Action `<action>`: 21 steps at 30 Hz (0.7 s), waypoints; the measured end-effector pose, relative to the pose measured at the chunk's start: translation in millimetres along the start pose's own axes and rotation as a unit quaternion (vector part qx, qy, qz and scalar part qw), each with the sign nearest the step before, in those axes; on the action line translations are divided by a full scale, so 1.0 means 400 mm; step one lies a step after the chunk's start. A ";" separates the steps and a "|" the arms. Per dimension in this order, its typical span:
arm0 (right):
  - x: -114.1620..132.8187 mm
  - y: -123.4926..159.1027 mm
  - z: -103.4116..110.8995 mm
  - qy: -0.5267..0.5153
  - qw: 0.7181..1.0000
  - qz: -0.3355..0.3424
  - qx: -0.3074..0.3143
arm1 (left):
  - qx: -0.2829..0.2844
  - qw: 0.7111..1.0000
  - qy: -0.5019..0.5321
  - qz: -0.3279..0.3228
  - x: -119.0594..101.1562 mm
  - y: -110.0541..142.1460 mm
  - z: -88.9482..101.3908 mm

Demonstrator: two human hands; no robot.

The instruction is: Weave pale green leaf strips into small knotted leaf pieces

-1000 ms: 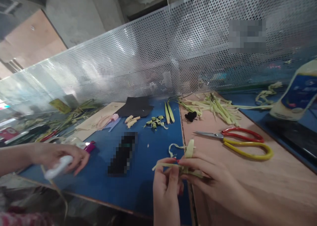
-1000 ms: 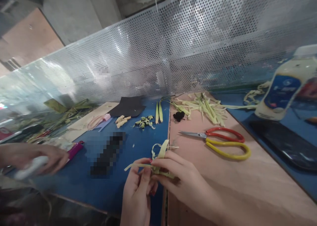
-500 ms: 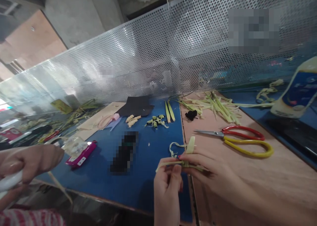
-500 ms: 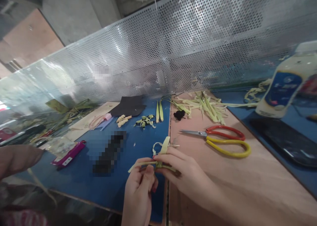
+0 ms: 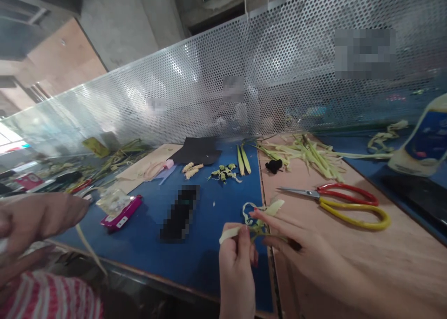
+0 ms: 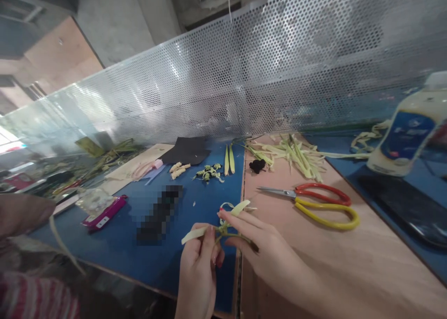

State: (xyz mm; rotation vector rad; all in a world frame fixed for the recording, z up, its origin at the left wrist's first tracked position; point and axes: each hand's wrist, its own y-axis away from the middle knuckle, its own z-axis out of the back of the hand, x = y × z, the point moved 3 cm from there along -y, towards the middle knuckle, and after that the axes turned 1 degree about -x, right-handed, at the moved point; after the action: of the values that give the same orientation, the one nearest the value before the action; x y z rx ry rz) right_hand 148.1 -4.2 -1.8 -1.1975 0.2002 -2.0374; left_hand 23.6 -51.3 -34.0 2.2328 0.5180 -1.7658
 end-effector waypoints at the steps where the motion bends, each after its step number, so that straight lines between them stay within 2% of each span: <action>1: 0.002 -0.001 0.001 -0.002 1.000 -0.002 0.002 | 0.001 1.000 0.005 0.001 0.001 0.000 0.000; 6: 0.007 -0.003 0.002 -0.035 0.999 -0.016 0.022 | 0.007 0.999 0.046 0.019 -0.007 -0.004 -0.004; 13: 0.016 -0.016 0.008 -0.088 0.989 -0.065 0.096 | 0.040 0.987 0.126 0.092 -0.012 -0.012 0.000; 21: 0.011 -0.018 0.022 -0.048 0.996 -0.023 0.078 | 0.000 1.000 -0.004 0.008 -0.013 -0.016 0.007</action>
State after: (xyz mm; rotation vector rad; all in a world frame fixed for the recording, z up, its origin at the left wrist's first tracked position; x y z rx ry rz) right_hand 150.0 0.1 9.4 -1.2071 -0.0320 -1.9893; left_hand 17.2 -47.1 -29.5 2.2234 0.4969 -1.7651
